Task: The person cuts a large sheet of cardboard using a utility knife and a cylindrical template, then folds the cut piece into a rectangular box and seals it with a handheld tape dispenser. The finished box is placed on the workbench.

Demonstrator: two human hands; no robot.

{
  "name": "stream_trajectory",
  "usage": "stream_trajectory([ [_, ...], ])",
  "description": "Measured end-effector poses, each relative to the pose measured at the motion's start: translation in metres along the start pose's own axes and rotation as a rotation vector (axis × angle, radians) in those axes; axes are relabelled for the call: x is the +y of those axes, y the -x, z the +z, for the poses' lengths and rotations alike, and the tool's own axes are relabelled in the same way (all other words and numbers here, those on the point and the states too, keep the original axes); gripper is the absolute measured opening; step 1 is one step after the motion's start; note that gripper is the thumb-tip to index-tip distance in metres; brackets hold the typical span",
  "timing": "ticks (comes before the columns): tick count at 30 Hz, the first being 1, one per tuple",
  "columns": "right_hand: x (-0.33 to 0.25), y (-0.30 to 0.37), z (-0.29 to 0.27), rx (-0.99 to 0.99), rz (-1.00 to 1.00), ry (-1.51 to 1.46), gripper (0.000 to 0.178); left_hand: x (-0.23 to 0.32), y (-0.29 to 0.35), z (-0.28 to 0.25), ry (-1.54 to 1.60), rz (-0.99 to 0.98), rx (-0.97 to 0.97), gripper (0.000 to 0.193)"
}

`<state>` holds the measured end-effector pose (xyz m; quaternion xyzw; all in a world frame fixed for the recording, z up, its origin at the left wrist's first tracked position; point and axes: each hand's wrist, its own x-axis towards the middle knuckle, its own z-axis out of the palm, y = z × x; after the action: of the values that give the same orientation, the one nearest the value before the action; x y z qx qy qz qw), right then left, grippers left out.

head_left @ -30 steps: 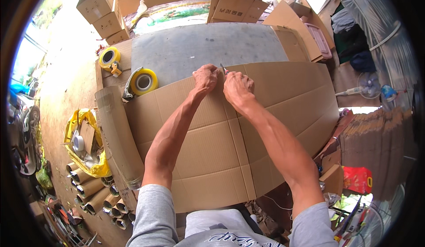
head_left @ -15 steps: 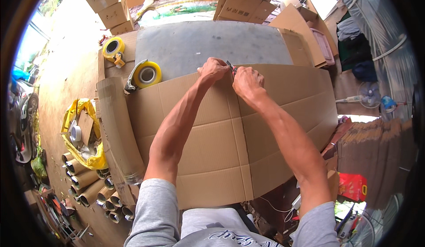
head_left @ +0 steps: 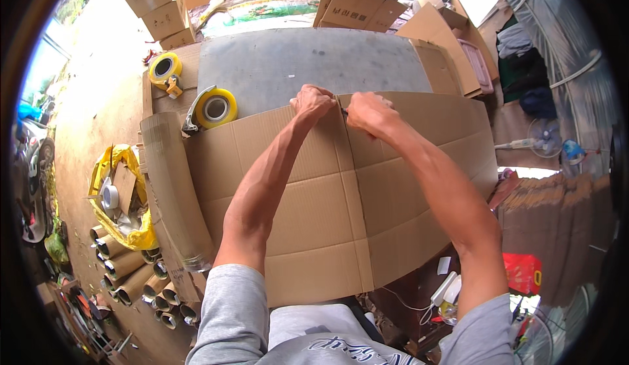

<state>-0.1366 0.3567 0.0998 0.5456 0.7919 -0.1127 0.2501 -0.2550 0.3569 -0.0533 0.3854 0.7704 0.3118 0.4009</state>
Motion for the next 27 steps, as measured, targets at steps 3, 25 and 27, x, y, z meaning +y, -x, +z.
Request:
stream_trajectory([
  [3, 0.003, 0.009, 0.004, -0.083, 0.055, -0.029, 0.024, -0.003, 0.001, 0.002, -0.006, 0.007, -0.001, 0.028],
  [25, 0.064, 0.132, 0.141, 0.086, -0.155, -0.074, 0.026, -0.009, -0.006, 0.006, -0.035, 0.020, 0.009, 0.028],
  [27, 0.065, 0.143, 0.152, 0.104, -0.120, -0.060, 0.026, -0.008, -0.003, 0.006, -0.042, 0.014, 0.006, 0.029],
])
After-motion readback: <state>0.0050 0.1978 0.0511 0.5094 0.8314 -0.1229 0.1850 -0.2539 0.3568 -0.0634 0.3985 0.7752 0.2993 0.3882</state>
